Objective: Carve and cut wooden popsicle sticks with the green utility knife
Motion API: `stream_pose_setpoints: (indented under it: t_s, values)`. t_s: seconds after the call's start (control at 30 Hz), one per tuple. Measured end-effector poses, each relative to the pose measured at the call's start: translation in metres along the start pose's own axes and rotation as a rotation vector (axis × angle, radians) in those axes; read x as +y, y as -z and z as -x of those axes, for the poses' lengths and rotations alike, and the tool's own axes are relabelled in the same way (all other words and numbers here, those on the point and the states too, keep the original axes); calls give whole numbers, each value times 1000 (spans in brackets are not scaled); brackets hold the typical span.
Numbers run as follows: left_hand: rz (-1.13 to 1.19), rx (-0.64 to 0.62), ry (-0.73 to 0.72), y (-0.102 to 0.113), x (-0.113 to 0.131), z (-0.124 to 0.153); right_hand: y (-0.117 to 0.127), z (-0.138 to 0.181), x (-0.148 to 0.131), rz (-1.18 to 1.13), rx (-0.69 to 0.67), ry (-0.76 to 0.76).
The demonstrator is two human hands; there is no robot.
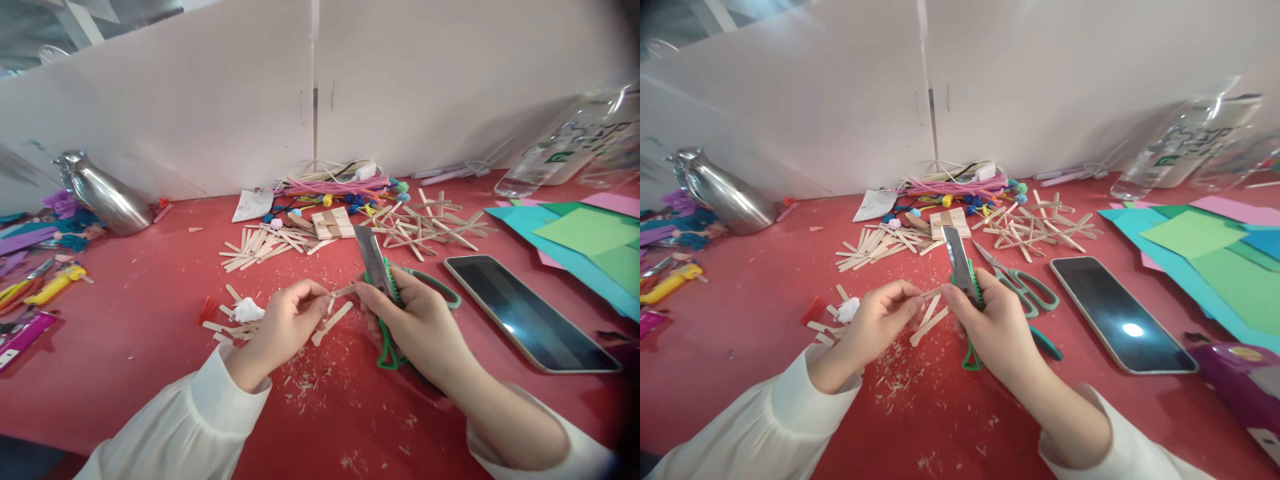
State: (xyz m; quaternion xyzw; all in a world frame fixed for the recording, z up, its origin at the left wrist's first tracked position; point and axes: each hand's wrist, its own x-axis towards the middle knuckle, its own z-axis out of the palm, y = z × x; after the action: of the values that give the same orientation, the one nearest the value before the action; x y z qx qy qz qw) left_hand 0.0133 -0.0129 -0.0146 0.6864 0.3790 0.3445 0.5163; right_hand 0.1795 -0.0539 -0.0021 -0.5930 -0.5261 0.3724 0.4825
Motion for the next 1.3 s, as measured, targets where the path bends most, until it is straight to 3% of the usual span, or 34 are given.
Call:
stream_pose_setpoints:
  t_s: [0.13, 0.3, 0.67, 1.0, 1.3]
  values:
    - [-110, 202, -59, 11, -3, -7, -1, 5, -1, 132, -3, 158]
    - [-76, 335, -88, 13, -4, -9, -6, 13, -2, 351, -172, 310]
    - [-187, 335, -119, 8, -1, -4, -9, 16, -1, 450, -191, 333]
    - [-298, 358, -204, 8, -4, -3, -9, 18, 0, 413, -155, 280]
    - [-297, 358, -204, 8, -2, -4, -12, 19, -4, 365, -208, 193]
